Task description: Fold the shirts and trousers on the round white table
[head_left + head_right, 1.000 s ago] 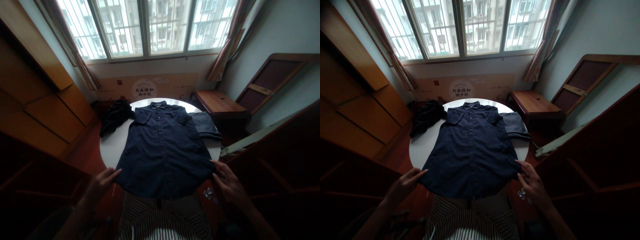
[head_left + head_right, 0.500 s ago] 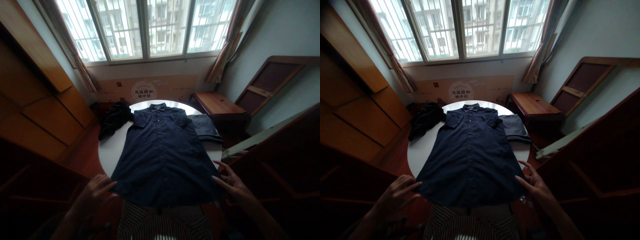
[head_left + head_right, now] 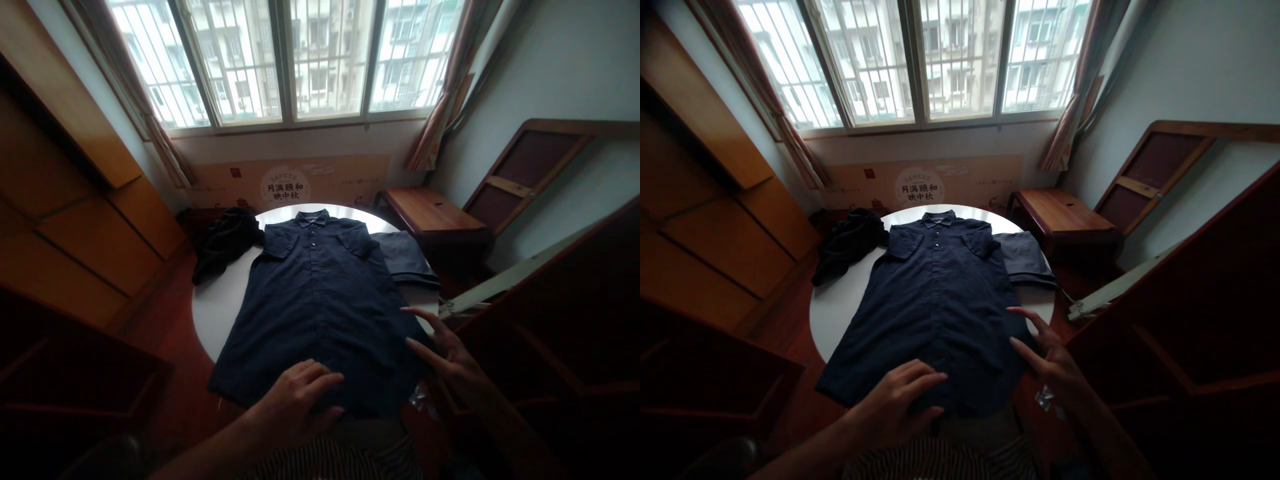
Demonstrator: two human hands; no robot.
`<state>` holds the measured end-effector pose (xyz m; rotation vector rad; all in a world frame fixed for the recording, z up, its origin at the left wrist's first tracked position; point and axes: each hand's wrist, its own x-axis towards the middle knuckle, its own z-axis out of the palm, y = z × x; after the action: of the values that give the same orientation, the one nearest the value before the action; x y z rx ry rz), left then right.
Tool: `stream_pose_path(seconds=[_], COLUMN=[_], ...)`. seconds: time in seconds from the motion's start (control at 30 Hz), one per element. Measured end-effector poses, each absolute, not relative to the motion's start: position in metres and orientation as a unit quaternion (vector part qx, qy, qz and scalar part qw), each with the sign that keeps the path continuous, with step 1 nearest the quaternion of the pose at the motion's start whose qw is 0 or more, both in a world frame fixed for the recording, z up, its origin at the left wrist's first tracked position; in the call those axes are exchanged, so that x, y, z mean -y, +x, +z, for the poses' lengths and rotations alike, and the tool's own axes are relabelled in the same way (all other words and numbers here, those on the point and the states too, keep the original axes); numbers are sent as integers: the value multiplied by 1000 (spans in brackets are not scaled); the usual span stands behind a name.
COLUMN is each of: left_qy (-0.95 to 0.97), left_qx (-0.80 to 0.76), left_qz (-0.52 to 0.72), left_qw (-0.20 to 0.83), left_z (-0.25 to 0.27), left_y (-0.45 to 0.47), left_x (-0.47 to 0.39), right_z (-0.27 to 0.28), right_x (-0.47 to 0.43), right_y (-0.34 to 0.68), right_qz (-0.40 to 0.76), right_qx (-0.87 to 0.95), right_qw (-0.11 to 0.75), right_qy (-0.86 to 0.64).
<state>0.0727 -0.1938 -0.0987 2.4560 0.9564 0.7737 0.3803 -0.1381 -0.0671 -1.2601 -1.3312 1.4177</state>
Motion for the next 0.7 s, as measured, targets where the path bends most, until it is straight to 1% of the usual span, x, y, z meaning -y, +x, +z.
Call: stream_pose_path(seconds=[0.1,0.17,0.23,0.3,0.37,0.43,0.5,0.53,0.6,0.7], left_qy=[794,741,693,648,606,561,518,500,473,455], left_qx=[-404,-408,-403,-424,-464,-501,-530,-538,-543,-541], left_qz=[293,318,367,414,434,431,425,425,438,481], left_qw=[348,428,471,478,480,498,520,529,538,519], left_z=[-100,-100,-103,-111,-121,-132,-138,-139,-139,-138], left_y=[122,143,153,154,149,142,135,131,124,114], left_x=[173,156,140,131,129,132,136,137,137,135], right_z=[-49,-39,-32,-28,-24,-21,-20,-20,-24,-36], right_x=[121,109,92,62,14,-49,-116,-147,-197,-243], right_y=[344,318,299,289,290,300,313,320,331,339], right_qz=[538,551,575,560,480,338,255,251,251,274], right_qx=[597,646,689,728,761,755,712,681,653,640], right_qw=[398,371,317,277,297,368,375,350,333,325], right_qy=[-443,-376,-308,-281,-320,-425,-537,-593,-632,-640])
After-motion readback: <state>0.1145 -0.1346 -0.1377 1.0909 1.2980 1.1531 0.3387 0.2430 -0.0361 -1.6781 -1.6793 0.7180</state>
